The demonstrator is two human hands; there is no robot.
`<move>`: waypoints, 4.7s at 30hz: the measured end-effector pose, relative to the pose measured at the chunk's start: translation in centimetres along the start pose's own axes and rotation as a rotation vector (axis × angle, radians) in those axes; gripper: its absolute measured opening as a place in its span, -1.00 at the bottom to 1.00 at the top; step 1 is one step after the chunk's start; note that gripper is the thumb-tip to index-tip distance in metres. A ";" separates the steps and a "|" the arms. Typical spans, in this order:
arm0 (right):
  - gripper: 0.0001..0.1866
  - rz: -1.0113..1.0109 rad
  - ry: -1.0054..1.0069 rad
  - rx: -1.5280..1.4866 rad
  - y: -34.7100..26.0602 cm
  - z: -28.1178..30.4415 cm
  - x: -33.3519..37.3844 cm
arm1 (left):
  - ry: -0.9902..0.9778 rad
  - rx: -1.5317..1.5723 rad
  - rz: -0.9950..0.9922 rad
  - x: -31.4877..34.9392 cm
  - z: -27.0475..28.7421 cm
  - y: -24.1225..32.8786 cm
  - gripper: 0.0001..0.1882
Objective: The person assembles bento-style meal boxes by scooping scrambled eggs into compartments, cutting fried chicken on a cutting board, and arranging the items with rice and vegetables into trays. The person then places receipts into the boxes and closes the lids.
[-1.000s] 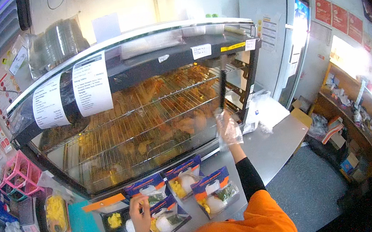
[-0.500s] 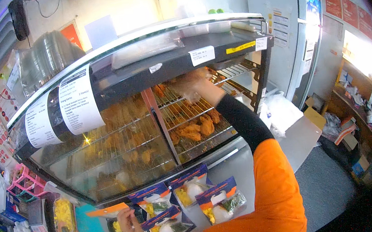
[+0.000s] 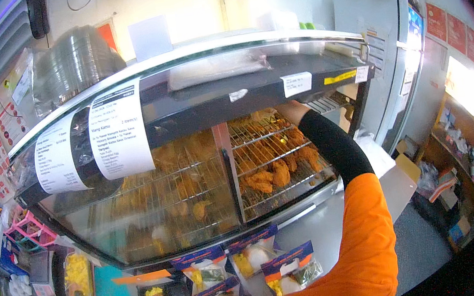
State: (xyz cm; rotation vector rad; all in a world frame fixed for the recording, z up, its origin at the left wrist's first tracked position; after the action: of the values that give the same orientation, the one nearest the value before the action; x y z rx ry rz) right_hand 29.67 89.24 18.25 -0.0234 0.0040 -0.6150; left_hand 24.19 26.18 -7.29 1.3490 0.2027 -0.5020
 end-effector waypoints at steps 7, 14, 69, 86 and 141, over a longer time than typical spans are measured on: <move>-0.49 -0.239 0.027 0.020 8.1 -2.1 -3.9 | 0.010 -0.133 -0.271 0.0 1.7 0.3 -0.87; -0.53 -0.098 -0.031 0.035 6.0 -1.8 -1.3 | -0.024 -0.288 -0.370 1.3 5.2 -2.3 -0.87; -0.59 -0.031 0.155 0.140 2.4 1.6 -2.5 | 0.283 0.061 0.295 4.8 4.7 -2.1 -0.94; -0.59 0.124 0.589 0.140 -4.6 1.6 -4.4 | 0.309 0.005 0.255 8.9 8.1 0.0 -0.91; -0.58 0.919 0.023 -1.134 -62.5 -26.3 32.0 | 0.326 -0.239 0.356 3.2 31.8 -18.1 -0.83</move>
State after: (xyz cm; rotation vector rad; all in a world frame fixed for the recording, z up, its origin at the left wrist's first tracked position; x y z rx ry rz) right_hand 19.50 19.19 -6.54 -1.0571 0.3668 0.3723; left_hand 14.13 -7.66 -17.48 1.1920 0.2734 0.0441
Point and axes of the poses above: each hand's wrist, its own x-axis away from the middle knuckle, its own z-axis out of the back of the hand, y = z × x, the point moved 10 cm from there along -x, towards the middle knuckle, and after that the axes turned 9 degrees about -y, right-handed, at the moved point
